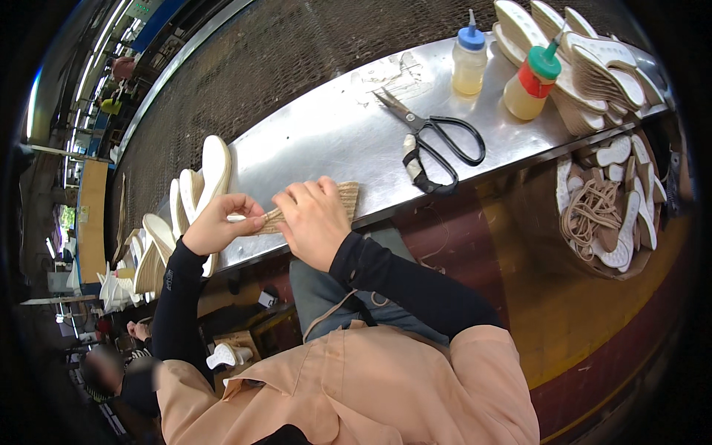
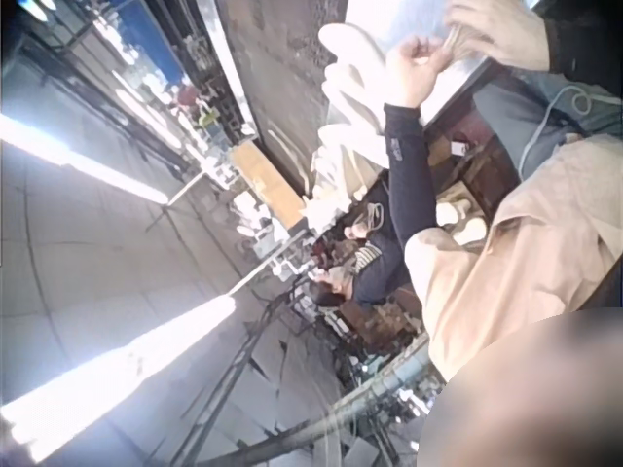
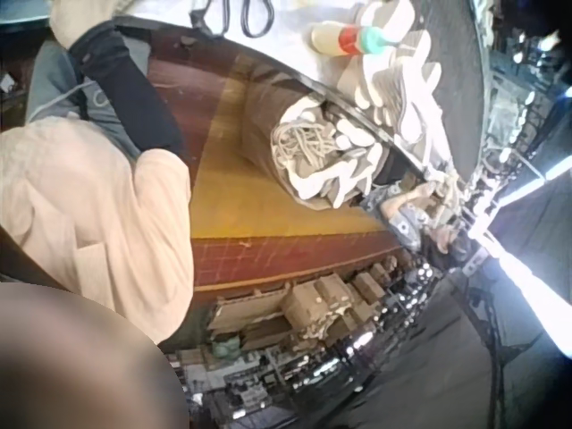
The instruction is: The person wraps a jute rope around the edge of a shoe sole, applies glue to the rope end, and secures it. They then cut the excess rope and place the finished sole aside before starting on another sole.
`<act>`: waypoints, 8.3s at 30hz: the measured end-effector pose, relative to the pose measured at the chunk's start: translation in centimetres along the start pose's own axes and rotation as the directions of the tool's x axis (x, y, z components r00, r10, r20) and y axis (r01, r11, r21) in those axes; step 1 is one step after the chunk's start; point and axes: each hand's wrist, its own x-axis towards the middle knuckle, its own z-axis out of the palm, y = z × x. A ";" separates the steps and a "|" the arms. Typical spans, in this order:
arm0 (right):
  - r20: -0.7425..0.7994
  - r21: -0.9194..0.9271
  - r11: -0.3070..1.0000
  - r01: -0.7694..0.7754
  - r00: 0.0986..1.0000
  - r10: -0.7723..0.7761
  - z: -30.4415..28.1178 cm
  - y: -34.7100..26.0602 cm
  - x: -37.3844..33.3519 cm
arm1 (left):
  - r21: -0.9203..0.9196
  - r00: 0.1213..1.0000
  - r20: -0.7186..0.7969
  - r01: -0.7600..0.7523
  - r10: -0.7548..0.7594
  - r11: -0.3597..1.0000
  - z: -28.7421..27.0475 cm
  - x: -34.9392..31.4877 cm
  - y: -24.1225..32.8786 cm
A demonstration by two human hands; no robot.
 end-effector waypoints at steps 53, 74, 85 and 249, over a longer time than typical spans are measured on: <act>-0.064 -0.001 0.999 0.040 0.997 -0.040 0.5 0.7 -0.4 | 0.055 0.993 -0.044 0.112 -0.109 0.992 -0.3 0.7 -0.1; -0.081 -0.015 0.997 0.074 0.994 -0.075 0.7 0.6 -0.3 | -0.006 0.993 -0.115 -0.009 0.009 1.000 0.1 0.1 0.1; -0.106 -0.126 0.972 0.196 0.972 -0.210 0.9 1.1 -0.5 | -0.017 0.982 -0.163 0.092 -0.094 0.996 0.7 0.3 -0.6; 0.196 -0.375 0.853 0.362 0.931 -0.309 0.3 1.1 1.3 | 0.216 0.462 -0.805 -0.355 0.372 0.909 12.0 1.3 -6.1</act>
